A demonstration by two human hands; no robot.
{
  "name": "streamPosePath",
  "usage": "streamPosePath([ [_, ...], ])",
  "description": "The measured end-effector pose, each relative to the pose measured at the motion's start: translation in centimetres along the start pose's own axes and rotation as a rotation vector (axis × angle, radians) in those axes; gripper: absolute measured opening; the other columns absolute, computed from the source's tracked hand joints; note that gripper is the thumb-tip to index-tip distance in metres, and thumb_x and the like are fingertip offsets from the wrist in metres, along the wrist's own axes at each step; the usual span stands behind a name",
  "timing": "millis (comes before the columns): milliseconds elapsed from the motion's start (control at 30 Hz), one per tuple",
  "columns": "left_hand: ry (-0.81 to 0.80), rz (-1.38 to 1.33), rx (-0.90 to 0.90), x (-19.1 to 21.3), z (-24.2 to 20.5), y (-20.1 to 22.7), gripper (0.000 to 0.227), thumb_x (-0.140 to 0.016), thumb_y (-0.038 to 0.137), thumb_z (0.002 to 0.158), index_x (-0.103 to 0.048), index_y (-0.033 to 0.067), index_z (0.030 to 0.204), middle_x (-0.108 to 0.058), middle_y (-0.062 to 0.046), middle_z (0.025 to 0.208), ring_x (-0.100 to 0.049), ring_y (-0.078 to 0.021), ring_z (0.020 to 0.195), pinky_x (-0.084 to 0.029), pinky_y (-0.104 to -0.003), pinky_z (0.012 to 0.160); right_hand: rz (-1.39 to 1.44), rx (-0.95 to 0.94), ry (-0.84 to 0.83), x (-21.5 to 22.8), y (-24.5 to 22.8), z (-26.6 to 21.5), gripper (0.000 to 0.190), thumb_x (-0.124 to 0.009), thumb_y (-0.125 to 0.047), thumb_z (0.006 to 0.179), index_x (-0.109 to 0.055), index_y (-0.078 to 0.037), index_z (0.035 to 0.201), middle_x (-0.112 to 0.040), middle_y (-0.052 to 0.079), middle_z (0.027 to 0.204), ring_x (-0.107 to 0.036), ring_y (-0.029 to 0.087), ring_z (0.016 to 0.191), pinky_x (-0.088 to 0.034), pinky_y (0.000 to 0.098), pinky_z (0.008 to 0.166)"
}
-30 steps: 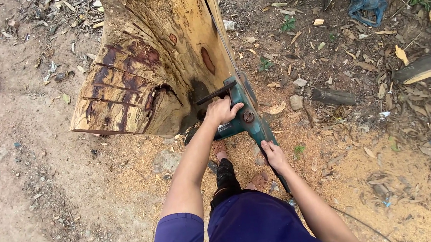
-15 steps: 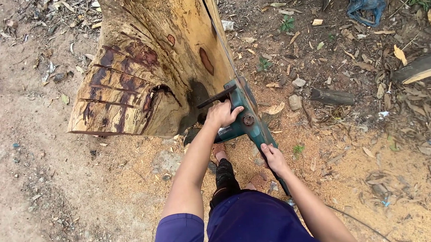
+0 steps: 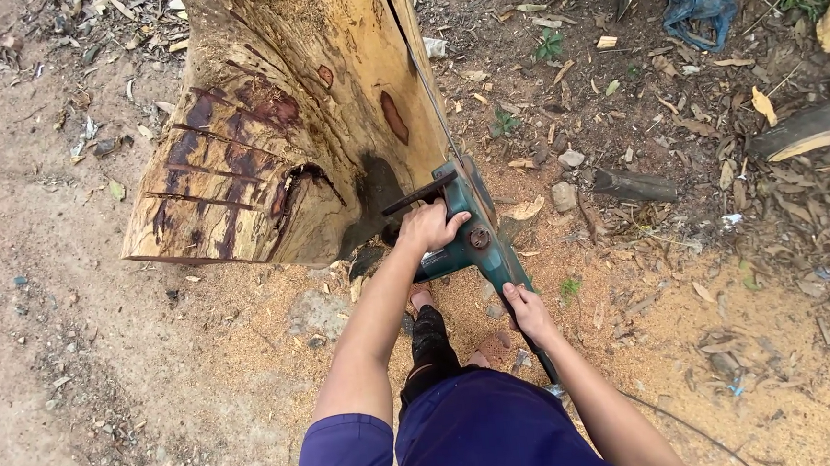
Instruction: Using an electric hand saw to cut a slice from a large wooden stump on the ground.
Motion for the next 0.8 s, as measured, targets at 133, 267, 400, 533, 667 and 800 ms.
streamPosePath([
  [133, -0.01, 0.015, -0.009, -0.5, 0.0, -0.1, 0.077, -0.032, 0.072, 0.095, -0.058, 0.0038, 0.119, -0.071, -0.023, 0.113, -0.067, -0.043, 0.115, -0.052, -0.054, 0.098, -0.036, -0.002, -0.014, 0.1, 1.6, 0.9, 0.063, -0.044, -0.06, 0.101, -0.066, -0.008, 0.074, -0.056, 0.01, 0.042, -0.062, 0.023, 0.044, -0.047, 0.0315, 0.047],
  [267, -0.01, 0.023, -0.013, 0.4, 0.7, -0.3, 0.078, -0.033, 0.072, 0.094, -0.058, 0.0028, 0.118, -0.071, -0.025, 0.112, -0.067, -0.0439, 0.115, -0.052, -0.055, 0.098, -0.065, 0.025, -0.012, 0.1, 2.6, 3.4, 0.065, -0.043, -0.061, 0.101, -0.065, -0.006, 0.073, -0.057, 0.01, 0.042, -0.063, 0.024, 0.044, -0.047, 0.0324, 0.047],
  [400, 0.015, 0.044, -0.016, 3.3, 1.2, -0.3, 0.079, -0.033, 0.074, 0.093, -0.058, 0.0034, 0.118, -0.072, -0.025, 0.113, -0.068, -0.0433, 0.115, -0.053, -0.055, 0.097, -0.102, 0.045, -0.026, 0.1, -0.1, 4.8, 0.062, -0.044, -0.06, 0.101, -0.065, -0.009, 0.073, -0.06, 0.011, 0.045, -0.067, 0.028, 0.051, -0.051, 0.0371, 0.054],
  [533, 0.089, 0.117, 0.013, 7.1, 2.9, -0.8, 0.085, -0.03, 0.078, 0.092, -0.059, 0.0045, 0.12, -0.069, -0.028, 0.116, -0.065, -0.0454, 0.119, -0.052, -0.054, 0.099, -0.067, 0.09, -0.012, -0.4, -5.0, 5.9, 0.061, -0.044, -0.06, 0.101, -0.064, -0.011, 0.071, -0.058, 0.008, 0.042, -0.064, 0.023, 0.046, -0.048, 0.0317, 0.05],
  [667, 0.159, 0.073, -0.004, 12.6, 2.9, 0.0, 0.081, -0.035, 0.07, 0.097, -0.059, -0.0002, 0.129, -0.063, -0.035, 0.127, -0.058, -0.0485, 0.128, -0.046, -0.057, 0.107, -0.061, 0.122, -0.011, -0.8, -14.2, 4.4, 0.06, -0.045, -0.061, 0.1, -0.062, -0.013, 0.069, -0.058, 0.008, 0.043, -0.066, 0.022, 0.046, -0.051, 0.0323, 0.051],
  [800, 0.202, 0.156, 0.014, 15.8, 5.3, -2.0, 0.083, -0.03, 0.078, 0.093, -0.062, 0.0073, 0.12, -0.07, -0.028, 0.114, -0.065, -0.0447, 0.118, -0.052, -0.055, 0.099, -0.055, 0.109, -0.014, -0.8, -17.1, 6.5, 0.066, -0.043, -0.065, 0.1, -0.066, -0.009, 0.072, -0.056, 0.009, 0.041, -0.064, 0.023, 0.043, -0.048, 0.0307, 0.046],
])
Point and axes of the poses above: each hand's wrist, its own z-axis towards the middle knuckle, its own x-axis out of the back of the hand, y = z × x, the point moved 8 cm from there along z, towards the middle knuckle
